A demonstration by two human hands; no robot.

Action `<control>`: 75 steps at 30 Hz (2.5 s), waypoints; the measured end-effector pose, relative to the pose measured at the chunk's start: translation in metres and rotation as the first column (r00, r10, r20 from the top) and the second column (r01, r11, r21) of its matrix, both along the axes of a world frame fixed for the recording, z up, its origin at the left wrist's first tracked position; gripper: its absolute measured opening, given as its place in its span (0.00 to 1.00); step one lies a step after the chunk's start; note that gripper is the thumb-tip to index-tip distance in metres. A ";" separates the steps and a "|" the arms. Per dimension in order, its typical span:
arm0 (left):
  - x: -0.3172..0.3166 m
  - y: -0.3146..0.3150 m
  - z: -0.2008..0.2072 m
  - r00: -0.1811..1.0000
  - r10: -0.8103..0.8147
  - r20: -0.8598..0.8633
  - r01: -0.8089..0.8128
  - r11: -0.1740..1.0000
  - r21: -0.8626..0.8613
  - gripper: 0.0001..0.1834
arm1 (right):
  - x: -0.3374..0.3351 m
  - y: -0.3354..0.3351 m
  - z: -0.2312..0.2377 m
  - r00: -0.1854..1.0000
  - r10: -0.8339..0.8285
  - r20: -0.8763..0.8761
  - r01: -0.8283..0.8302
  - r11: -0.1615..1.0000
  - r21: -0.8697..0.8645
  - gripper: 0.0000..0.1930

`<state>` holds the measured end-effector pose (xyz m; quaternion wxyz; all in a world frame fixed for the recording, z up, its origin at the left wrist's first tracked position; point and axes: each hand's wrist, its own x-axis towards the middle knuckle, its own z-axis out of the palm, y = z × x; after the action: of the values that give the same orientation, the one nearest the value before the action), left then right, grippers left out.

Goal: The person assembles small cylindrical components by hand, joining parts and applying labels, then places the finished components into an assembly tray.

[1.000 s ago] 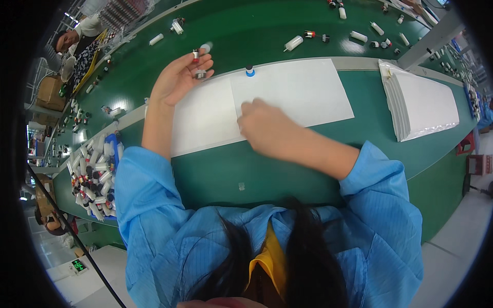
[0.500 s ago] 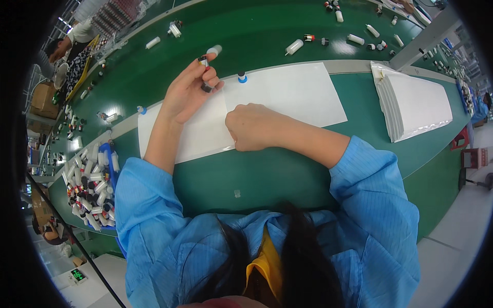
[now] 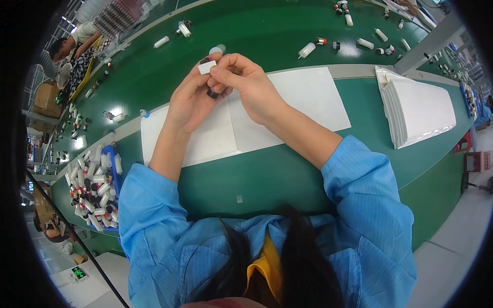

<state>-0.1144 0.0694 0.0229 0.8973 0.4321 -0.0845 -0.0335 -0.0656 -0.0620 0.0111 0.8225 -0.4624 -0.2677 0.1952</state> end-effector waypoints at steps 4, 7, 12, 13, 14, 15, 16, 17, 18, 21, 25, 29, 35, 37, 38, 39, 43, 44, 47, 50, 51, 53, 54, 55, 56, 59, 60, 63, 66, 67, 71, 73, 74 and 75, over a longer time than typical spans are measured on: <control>0.001 0.001 -0.003 1.000 -0.019 0.018 0.018 0.999 0.044 0.20 | 0.004 0.001 -0.004 0.999 -0.025 -0.035 0.024 1.000 -0.011 0.07; 0.003 0.001 -0.008 1.000 -0.015 0.025 0.013 0.998 0.055 0.20 | 0.002 -0.001 -0.002 0.996 -0.021 -0.088 0.021 1.000 -0.006 0.06; 0.006 0.003 -0.019 0.987 -0.125 0.104 0.125 0.992 0.000 0.21 | 0.004 -0.005 -0.004 0.969 0.124 -0.215 -0.131 0.991 -0.016 0.07; 0.001 -0.002 -0.014 0.994 -0.091 0.055 0.090 0.996 0.022 0.23 | 0.001 -0.005 -0.002 0.966 0.135 -0.219 -0.142 0.990 -0.016 0.07; 0.000 -0.002 -0.016 0.995 -0.080 0.051 0.079 0.997 0.022 0.23 | -0.002 -0.005 0.005 0.967 0.058 -0.246 -0.076 0.995 -0.064 0.09; 0.003 0.000 -0.020 0.983 -0.180 0.044 0.181 0.983 -0.025 0.24 | -0.004 -0.006 0.010 0.963 -0.019 -0.270 -0.012 0.993 -0.114 0.12; 0.002 0.003 -0.020 0.962 -0.271 0.044 0.273 0.960 -0.068 0.25 | -0.005 -0.008 0.012 0.963 0.002 -0.270 -0.033 0.993 -0.109 0.12; 0.002 0.004 -0.018 0.961 -0.278 0.010 0.278 0.959 -0.047 0.27 | -0.001 -0.009 0.013 0.989 -0.028 -0.148 0.007 0.990 -0.143 0.15; 0.001 0.003 -0.012 0.968 -0.250 0.010 0.250 0.967 -0.041 0.27 | 0.002 -0.011 0.015 0.998 -0.055 -0.021 0.051 0.985 -0.168 0.19; -0.002 0.003 -0.002 0.978 -0.163 -0.128 0.181 0.973 0.145 0.29 | 0.002 -0.016 0.028 0.994 -0.012 0.110 0.049 0.939 -0.342 0.22; 0.002 0.035 -0.015 0.938 0.150 0.311 -0.342 0.270 0.900 0.19 | 0.038 -0.018 0.020 0.880 -0.078 0.468 0.335 0.800 -0.498 0.22; -0.001 0.120 0.010 0.748 0.357 0.560 -0.311 -0.557 0.770 0.09 | 0.076 -0.053 0.042 0.563 0.032 0.826 0.800 0.233 -0.554 0.21; -0.052 0.284 -0.041 0.794 0.092 0.602 -0.364 -0.721 0.590 0.19 | 0.065 -0.057 0.020 0.233 0.019 0.972 0.893 0.392 -0.222 0.16; -0.059 0.293 -0.055 0.873 0.073 0.483 -0.326 -0.648 0.688 0.18 | 0.030 -0.045 0.012 0.581 0.025 0.814 0.640 0.604 -0.475 0.12; -0.060 0.293 -0.055 0.875 0.066 0.479 -0.332 -0.638 0.695 0.18 | 0.018 -0.040 0.008 0.697 0.103 0.710 0.498 0.642 -0.583 0.09; -0.058 0.290 -0.049 0.907 0.131 0.400 -0.213 -0.676 0.705 0.18 | 0.008 -0.036 0.004 0.742 0.165 0.650 0.415 0.648 -0.639 0.08; -0.051 0.274 -0.021 0.890 0.363 0.275 0.092 -0.733 0.674 0.13 | 0.000 -0.028 -0.019 0.817 0.265 0.512 0.287 0.583 -0.760 0.07; -0.053 0.274 -0.017 0.862 0.426 0.274 0.119 -0.696 0.708 0.14 | 0.002 -0.025 -0.018 0.816 0.274 0.509 0.298 0.555 -0.776 0.06; -0.043 0.236 0.008 0.845 0.440 0.304 -0.066 -0.478 0.876 0.16 | 0.010 -0.015 -0.009 0.795 0.324 0.513 0.329 0.481 -0.813 0.06; -0.024 0.192 0.011 0.883 0.438 0.168 -0.252 0.141 0.957 0.16 | 0.010 0.008 -0.013 0.570 0.324 0.755 0.538 0.547 -0.641 0.06; -0.016 0.171 0.011 0.916 0.396 0.056 -0.238 0.425 0.873 0.16 | 0.009 0.016 -0.017 0.323 0.250 0.913 0.662 0.630 -0.406 0.06; 0.002 0.135 0.006 0.939 0.340 -0.062 -0.192 0.662 0.725 0.15 | 0.006 0.029 -0.021 0.318 0.382 0.867 0.691 0.533 -0.488 0.07; 0.010 0.122 0.005 0.940 0.309 -0.144 -0.148 0.751 0.643 0.14 | 0.005 0.032 -0.021 0.321 0.508 0.799 0.708 0.432 -0.559 0.08; 0.015 0.114 0.000 0.942 0.265 -0.207 -0.122 0.843 0.524 0.13 | 0.004 0.031 -0.020 0.257 0.539 0.802 0.737 0.427 -0.523 0.09; 0.018 0.108 -0.006 0.941 0.212 -0.264 -0.096 0.915 0.391 0.13 | 0.003 0.031 -0.017 0.261 0.543 0.798 0.736 0.423 -0.528 0.09; 0.021 0.096 -0.012 0.939 0.136 -0.317 -0.065 0.972 0.226 0.12 | 0.004 0.032 -0.008 0.313 0.559 0.768 0.732 0.373 -0.570 0.08; 0.020 0.093 -0.013 0.940 0.129 -0.317 -0.057 0.972 0.227 0.12 | 0.006 0.032 -0.010 0.304 0.549 0.779 0.706 0.420 -0.571 0.07; 0.018 0.088 -0.021 0.976 0.166 -0.140 -0.115 0.941 0.317 0.14 | 0.006 0.035 -0.004 0.251 0.596 0.762 0.695 0.437 -0.571 0.07; 0.015 0.076 -0.018 0.965 0.236 -0.111 -0.177 0.905 0.386 0.14 | 0.008 0.038 0.004 0.286 0.664 0.690 0.673 0.373 -0.638 0.06; 0.016 0.077 -0.020 0.966 0.234 -0.111 -0.174 0.904 0.390 0.14 | 0.011 0.039 0.006 0.354 0.674 0.649 0.635 0.336 -0.695 0.06; 0.022 0.083 -0.027 0.981 0.182 -0.066 -0.156 0.946 0.283 0.14 | 0.016 0.044 0.000 0.306 0.662 0.684 0.655 0.375 -0.656 0.06; 0.021 0.081 -0.025 0.986 0.155 -0.056 -0.137 0.961 0.242 0.15 | 0.013 0.045 0.000 0.310 0.661 0.683 0.689 0.339 -0.641 0.02; 0.019 0.075 -0.021 0.977 0.202 -0.068 -0.183 0.958 0.219 0.15 | 0.011 0.045 0.001 0.313 0.661 0.682 0.684 0.341 -0.644 0.02; 0.017 0.070 -0.020 0.965 0.249 -0.081 -0.230 0.953 0.197 0.15 | 0.011 0.046 0.002 0.286 0.657 0.697 0.705 0.349 -0.618 0.03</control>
<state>-0.0972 0.1396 0.0031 0.8536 0.5186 0.0191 0.0453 -0.0551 -0.0164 0.0128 0.0443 -0.8520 -0.5208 -0.0308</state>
